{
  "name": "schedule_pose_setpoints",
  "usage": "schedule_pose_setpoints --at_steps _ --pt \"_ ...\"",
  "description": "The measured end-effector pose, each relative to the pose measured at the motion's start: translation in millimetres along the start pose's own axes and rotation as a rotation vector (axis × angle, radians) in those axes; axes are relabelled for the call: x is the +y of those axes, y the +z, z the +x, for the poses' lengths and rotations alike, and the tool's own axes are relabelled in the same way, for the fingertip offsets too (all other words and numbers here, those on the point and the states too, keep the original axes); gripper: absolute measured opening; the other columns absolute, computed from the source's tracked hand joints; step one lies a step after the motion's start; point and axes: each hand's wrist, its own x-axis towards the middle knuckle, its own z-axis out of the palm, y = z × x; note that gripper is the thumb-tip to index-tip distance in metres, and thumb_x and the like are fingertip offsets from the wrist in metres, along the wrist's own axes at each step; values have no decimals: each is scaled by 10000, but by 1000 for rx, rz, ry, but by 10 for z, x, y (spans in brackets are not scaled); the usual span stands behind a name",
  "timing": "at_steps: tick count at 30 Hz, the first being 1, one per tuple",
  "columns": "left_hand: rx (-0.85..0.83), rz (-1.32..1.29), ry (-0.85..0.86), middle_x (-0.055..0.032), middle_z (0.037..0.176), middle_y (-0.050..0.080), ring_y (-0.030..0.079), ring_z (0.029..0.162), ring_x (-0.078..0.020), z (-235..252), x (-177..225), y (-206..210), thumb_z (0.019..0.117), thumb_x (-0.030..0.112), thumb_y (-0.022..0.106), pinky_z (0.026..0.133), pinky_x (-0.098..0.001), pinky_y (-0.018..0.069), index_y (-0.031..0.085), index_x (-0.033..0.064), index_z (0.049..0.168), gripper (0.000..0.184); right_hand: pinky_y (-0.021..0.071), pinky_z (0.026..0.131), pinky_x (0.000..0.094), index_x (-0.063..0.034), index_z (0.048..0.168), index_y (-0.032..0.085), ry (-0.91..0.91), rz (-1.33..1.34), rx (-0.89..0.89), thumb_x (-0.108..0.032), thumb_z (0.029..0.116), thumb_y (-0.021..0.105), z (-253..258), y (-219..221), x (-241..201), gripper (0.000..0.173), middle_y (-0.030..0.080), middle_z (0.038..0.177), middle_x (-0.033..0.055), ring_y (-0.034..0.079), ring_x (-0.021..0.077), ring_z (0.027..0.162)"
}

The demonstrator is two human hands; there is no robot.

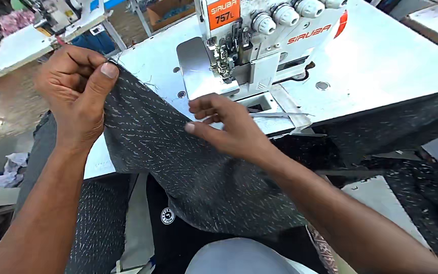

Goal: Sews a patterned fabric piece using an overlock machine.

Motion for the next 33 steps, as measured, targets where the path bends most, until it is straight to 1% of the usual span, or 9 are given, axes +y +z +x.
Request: schedule_pose_setpoints --at_steps 2,5,7,13,19,23,28,30,33 --pt "-20 -11 21 178 902 679 656 777 25 42 24 43 983 93 622 714 -169 564 622 180 1086 135 613 846 344 -47 1266 669 41 4 -82 -348 978 689 167 91 204 418 728 1088 55 710 117 959" --pt "-26 -13 36 190 910 681 657 778 32 93 30 71 979 93 626 711 -161 563 627 191 1083 143 551 644 270 -29 996 732 20 223 -75 -202 993 685 192 192 285 179 698 811 33 643 81 693" --pt "-15 1 24 186 901 677 658 777 27 95 -12 64 972 81 622 710 -166 566 618 184 1073 144 566 643 254 -6 949 733 38 349 -51 -127 971 710 144 203 265 126 702 801 47 651 84 688" --pt "23 -16 -92 158 887 681 676 775 -5 112 -188 115 948 73 677 720 -198 593 586 177 1059 177 574 628 248 34 953 718 81 482 -12 -62 955 713 61 209 219 96 708 782 74 661 91 673" --pt "-29 -61 -107 55 928 683 675 773 -58 261 -448 578 918 102 745 723 -257 601 569 79 1062 228 469 520 224 8 931 683 189 501 52 -88 978 675 -308 115 212 107 598 655 23 538 68 555" --pt "-172 -14 -162 10 868 667 513 600 -13 200 -697 1194 902 175 782 552 -185 436 618 35 1035 253 451 500 240 -4 945 644 339 491 112 -107 998 655 -651 121 458 117 565 626 31 517 85 525" --pt "-203 80 -235 49 841 615 453 582 22 159 -840 1392 866 246 828 541 -141 376 622 85 1028 308 463 524 250 2 986 645 445 475 133 -109 1012 634 -736 41 536 114 593 667 54 542 100 557" --pt "-234 233 -221 -11 933 580 457 679 -35 166 -791 1378 889 340 799 614 -197 375 670 76 993 311 457 520 254 2 976 645 452 462 118 -108 1010 638 -726 31 536 115 595 671 58 539 103 556" --pt "-286 505 -183 -136 1116 596 587 965 -236 49 -492 1447 1014 423 618 844 -393 494 704 71 1021 362 452 497 267 -26 975 637 436 394 83 -138 1011 634 -831 1 522 118 597 665 49 540 115 541"
